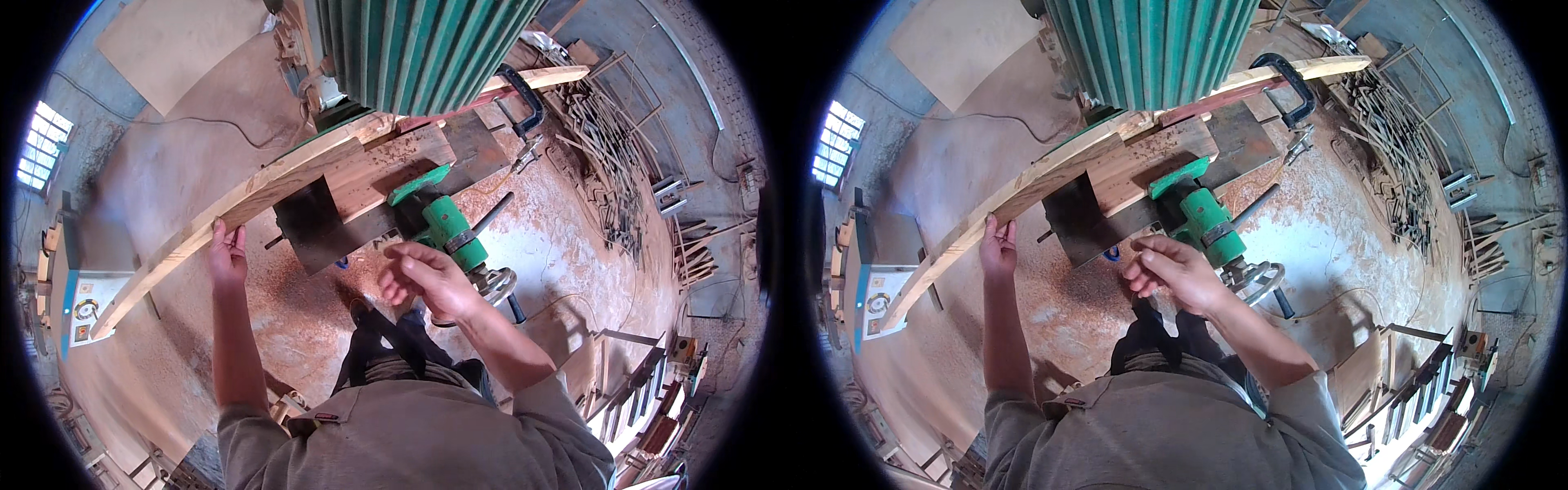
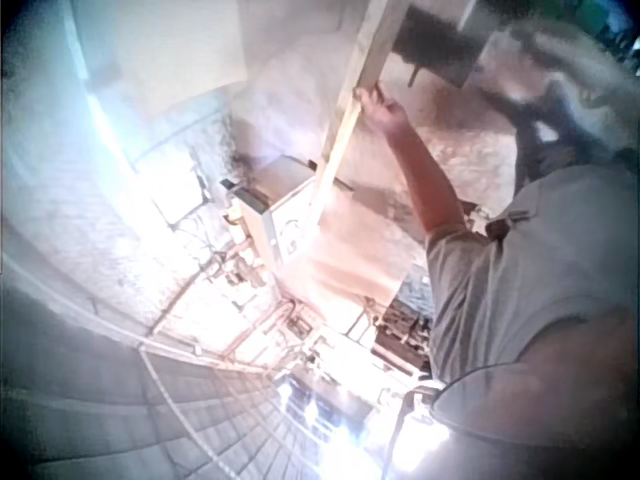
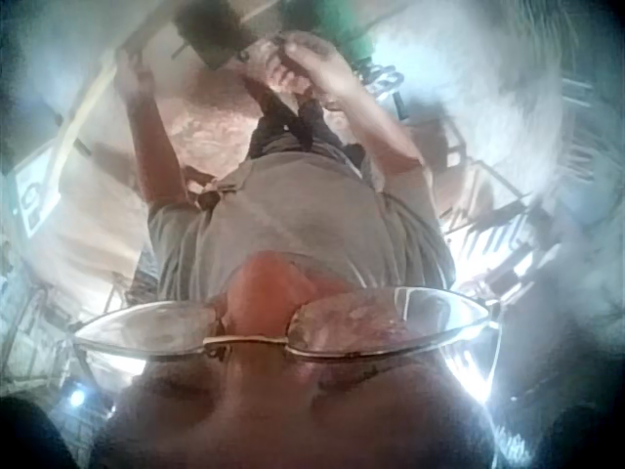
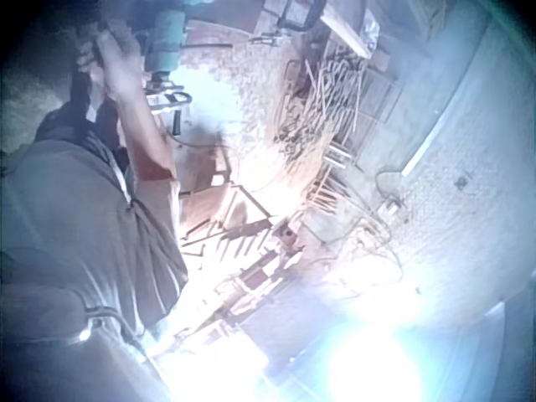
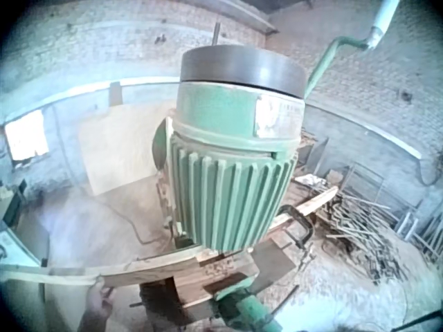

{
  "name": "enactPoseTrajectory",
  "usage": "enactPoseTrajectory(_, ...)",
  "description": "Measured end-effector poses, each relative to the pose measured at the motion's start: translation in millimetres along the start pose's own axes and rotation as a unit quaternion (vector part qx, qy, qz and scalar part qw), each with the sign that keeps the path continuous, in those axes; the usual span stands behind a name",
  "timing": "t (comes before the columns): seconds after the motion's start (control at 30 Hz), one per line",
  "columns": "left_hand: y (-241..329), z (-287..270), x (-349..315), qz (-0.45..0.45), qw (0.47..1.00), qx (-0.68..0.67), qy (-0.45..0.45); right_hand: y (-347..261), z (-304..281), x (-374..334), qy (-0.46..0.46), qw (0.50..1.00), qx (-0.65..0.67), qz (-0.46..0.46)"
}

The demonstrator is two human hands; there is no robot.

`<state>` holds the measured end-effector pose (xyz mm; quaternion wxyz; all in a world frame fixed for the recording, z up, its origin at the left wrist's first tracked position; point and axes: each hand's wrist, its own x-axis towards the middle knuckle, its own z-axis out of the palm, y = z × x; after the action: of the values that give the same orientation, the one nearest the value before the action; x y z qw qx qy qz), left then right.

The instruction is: The person operates a vertical bandsaw to cut a long wooden plank. They guide the wood through the blade, remove the cut piece, and place it on a nearby table. The person repeats this process with additional planks.

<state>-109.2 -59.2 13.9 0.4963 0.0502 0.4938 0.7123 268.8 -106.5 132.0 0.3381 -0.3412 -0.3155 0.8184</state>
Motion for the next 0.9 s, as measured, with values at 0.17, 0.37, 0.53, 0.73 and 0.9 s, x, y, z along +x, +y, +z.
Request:
enactPoseTrajectory(0.17,-15,16,-2,-0.02,0.999,0.025,-0.015,1,-18,-25,0.025,0.999,-0.023,-0.038)
enactPoseTrajectory(0.37,-33,39,-6,-0.005,0.998,0.05,0.028,-7,-27,-48,0.017,0.993,-0.059,-0.103)
enactPoseTrajectory(0.53,-33,51,-14,-0.007,0.998,0.05,0.031,-24,-33,-60,0.087,0.973,-0.115,-0.179)
enactPoseTrajectory(0.73,-48,49,-4,-0.01,0.999,0.047,0.018,-42,-56,-63,0.14,0.946,-0.151,-0.251)
enactPoseTrajectory(0.9,-54,49,-1,-0.019,0.999,0.04,0.016,-52,-65,-68,0.153,0.93,-0.133,-0.308)
